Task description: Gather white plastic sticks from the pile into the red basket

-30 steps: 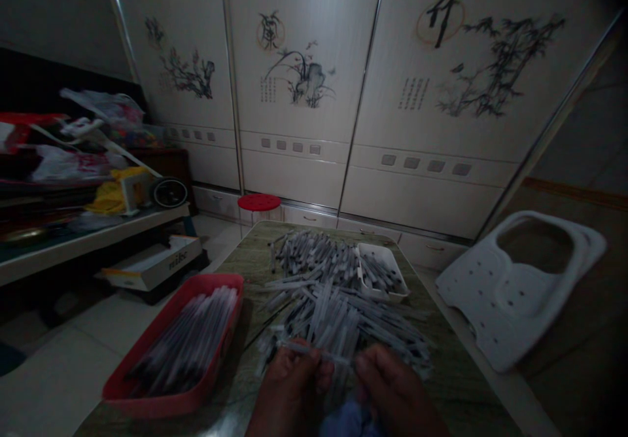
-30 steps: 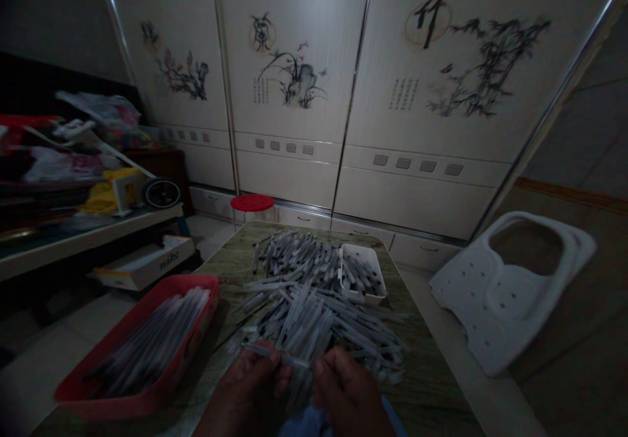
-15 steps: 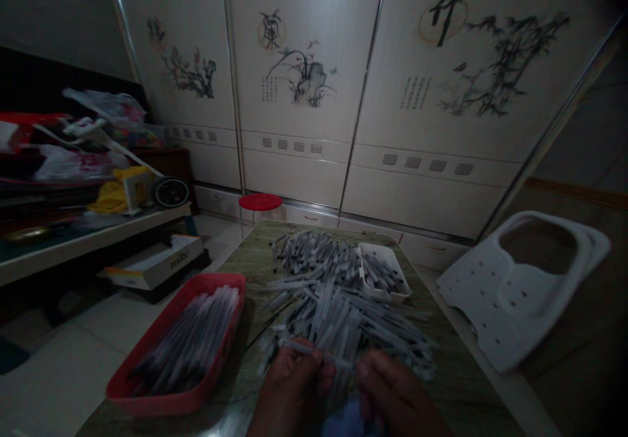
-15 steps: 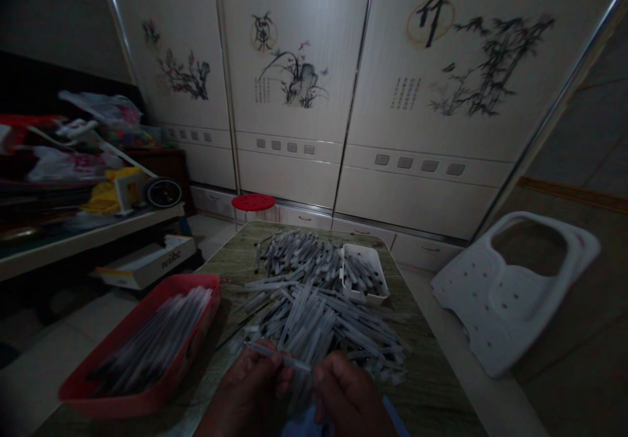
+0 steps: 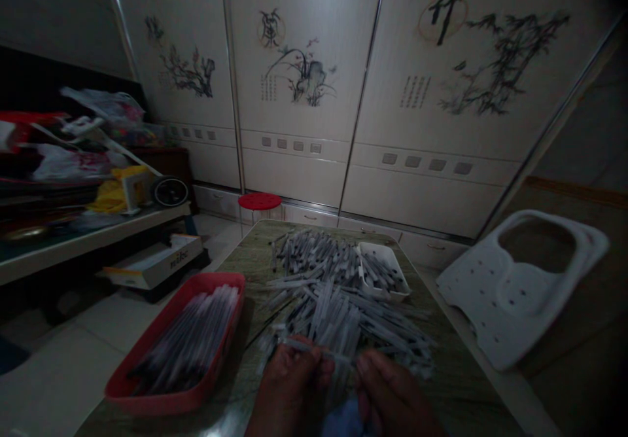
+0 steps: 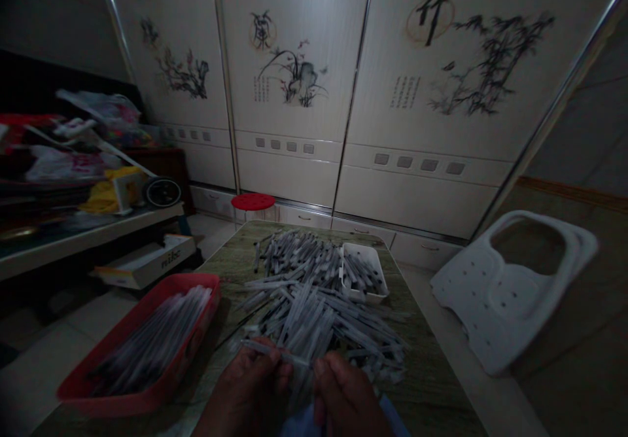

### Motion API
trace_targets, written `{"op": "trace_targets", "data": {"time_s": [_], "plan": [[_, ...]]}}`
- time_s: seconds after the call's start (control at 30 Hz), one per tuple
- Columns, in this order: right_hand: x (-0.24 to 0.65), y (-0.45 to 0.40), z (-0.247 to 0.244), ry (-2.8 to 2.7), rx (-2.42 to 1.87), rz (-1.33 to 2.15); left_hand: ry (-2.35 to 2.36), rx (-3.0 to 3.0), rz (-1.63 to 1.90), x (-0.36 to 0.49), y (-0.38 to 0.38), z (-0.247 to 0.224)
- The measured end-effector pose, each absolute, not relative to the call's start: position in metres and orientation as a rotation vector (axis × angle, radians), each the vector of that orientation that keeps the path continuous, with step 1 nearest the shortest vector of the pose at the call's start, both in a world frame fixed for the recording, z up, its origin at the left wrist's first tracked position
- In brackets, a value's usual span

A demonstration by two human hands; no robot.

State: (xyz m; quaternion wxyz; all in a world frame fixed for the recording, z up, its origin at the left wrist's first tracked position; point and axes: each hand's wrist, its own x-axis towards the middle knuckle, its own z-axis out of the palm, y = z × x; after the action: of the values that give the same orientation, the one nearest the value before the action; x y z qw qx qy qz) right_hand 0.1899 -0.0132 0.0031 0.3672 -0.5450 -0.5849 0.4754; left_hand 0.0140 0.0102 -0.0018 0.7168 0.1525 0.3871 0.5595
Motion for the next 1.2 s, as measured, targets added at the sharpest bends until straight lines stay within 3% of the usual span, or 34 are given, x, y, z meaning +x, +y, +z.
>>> {"op": "trace_targets", "data": {"time_s": [0.27, 0.5, 0.7, 1.03, 1.2], "plan": [[0.190, -0.015, 0.008, -1.558, -1.382, 1.079, 0.851, 0.363, 1.237, 0.013, 0.009, 0.006], [0.183, -0.016, 0.003, -1.344, -1.435, 1.372, 0.850, 0.413, 1.249, 0.009, 0.009, 0.007], [0.183, -0.016, 0.007, -1.518, -1.408, 1.003, 0.881, 0.402, 1.242, 0.009, 0.010, 0.005], [0.176, -0.018, -0.003, -1.234, -1.493, 1.236, 0.815, 0.407, 1.244, 0.009, 0.011, 0.002], [0.183, -0.019, 0.007, -1.499, -1.439, 1.036, 0.844, 0.380, 1.225, 0.010, 0.010, 0.000]]}}
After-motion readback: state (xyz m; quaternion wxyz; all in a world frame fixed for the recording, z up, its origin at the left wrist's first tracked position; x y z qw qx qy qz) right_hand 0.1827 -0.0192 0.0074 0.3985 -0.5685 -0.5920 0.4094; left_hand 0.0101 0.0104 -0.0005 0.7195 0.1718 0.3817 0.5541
